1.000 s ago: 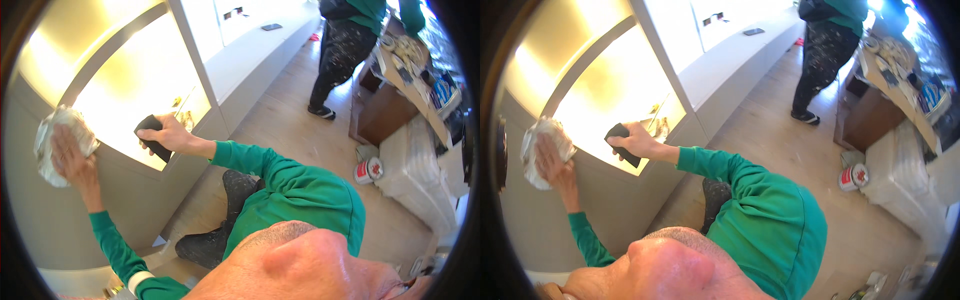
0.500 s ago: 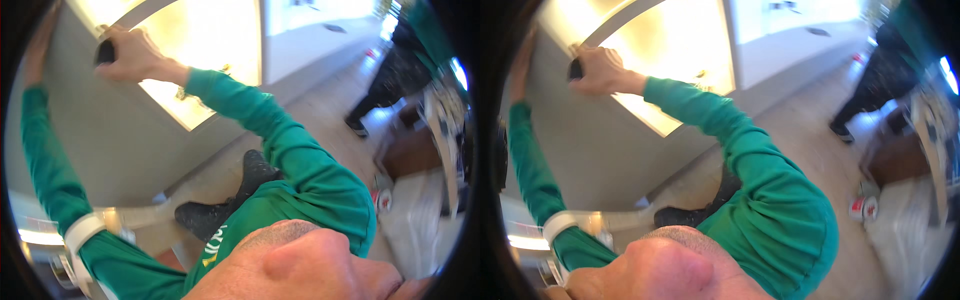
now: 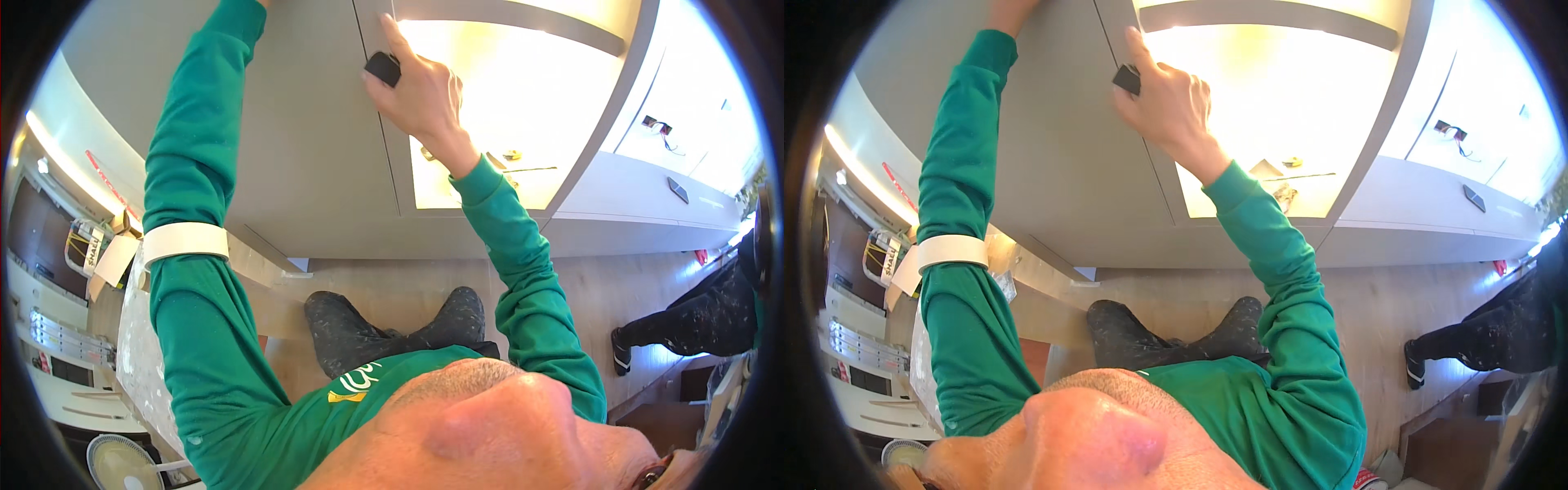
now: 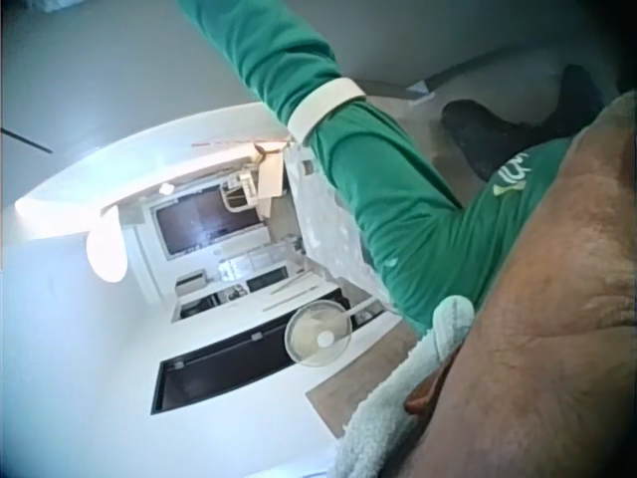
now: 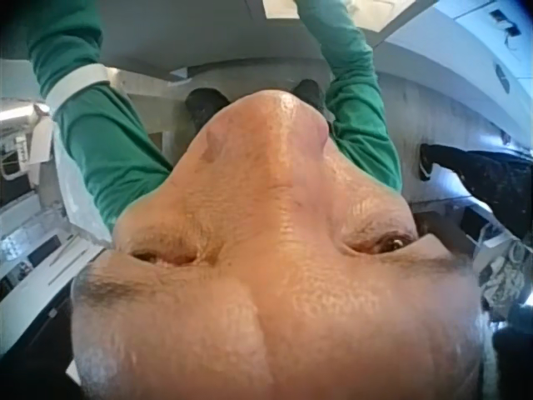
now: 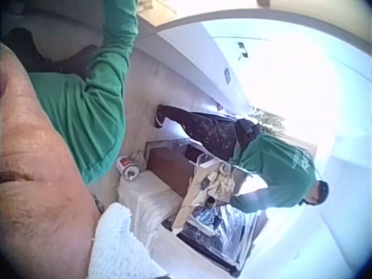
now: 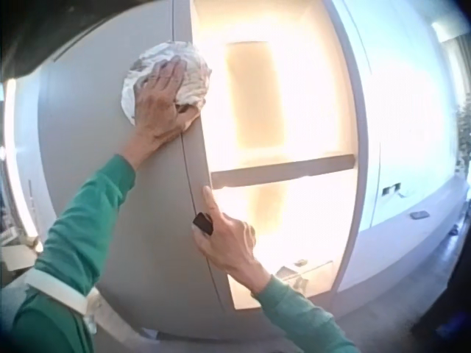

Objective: The person sands the surfaces of a cabinet by hand with sandpaper, then pours liquid from a bottle onto a cloth and wipes the cabinet.

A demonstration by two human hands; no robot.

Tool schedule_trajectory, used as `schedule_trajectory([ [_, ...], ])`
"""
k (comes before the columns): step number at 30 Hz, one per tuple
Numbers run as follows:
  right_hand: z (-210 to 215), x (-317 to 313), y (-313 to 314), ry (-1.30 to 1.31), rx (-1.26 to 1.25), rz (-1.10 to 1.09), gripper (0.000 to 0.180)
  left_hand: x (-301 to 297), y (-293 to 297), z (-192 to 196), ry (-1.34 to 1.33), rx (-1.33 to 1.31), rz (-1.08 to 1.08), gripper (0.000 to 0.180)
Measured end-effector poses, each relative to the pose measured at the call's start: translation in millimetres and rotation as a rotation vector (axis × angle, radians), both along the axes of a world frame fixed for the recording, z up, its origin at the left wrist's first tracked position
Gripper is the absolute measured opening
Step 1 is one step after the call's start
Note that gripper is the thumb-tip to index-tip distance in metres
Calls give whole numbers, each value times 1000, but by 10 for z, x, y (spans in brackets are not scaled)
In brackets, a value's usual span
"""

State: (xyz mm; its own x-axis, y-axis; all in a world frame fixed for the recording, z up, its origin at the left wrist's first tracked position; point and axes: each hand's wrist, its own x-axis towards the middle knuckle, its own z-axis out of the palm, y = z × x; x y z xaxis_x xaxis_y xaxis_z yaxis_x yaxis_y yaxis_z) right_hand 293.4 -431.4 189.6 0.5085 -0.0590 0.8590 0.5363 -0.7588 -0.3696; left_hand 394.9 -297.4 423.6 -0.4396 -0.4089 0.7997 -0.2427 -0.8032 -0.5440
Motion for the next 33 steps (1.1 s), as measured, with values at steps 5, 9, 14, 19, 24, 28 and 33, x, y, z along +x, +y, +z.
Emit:
schedule_trajectory([
  [5, -278, -99, -49, 60, 380, 361, 60, -272, 81, -377, 104, 64, -2, 98],
  [9, -239, -83, -362, 47, 721, 476, 33, -381, 43, -927, 284, 80, -24, 122],
  [14, -24, -31, -330, 83, 790, 509, 23, -489, 155, -1119, 390, 91, 22, 129],
  [19, 96, 193, -263, -24, 713, 396, 23, -297, 30, -812, 333, 11, -21, 115],
  [24, 229, 250, -56, -102, 699, 425, 23, -56, 122, -272, 172, -84, 28, 85],
  [28, 127, 287, -85, -11, 739, 322, 24, 5, 18, -208, 84, -106, 9, 79],
  [33, 551, 193, -37, -96, 600, 189, 26, -2, 11, -253, 71, -123, -21, 74],
])
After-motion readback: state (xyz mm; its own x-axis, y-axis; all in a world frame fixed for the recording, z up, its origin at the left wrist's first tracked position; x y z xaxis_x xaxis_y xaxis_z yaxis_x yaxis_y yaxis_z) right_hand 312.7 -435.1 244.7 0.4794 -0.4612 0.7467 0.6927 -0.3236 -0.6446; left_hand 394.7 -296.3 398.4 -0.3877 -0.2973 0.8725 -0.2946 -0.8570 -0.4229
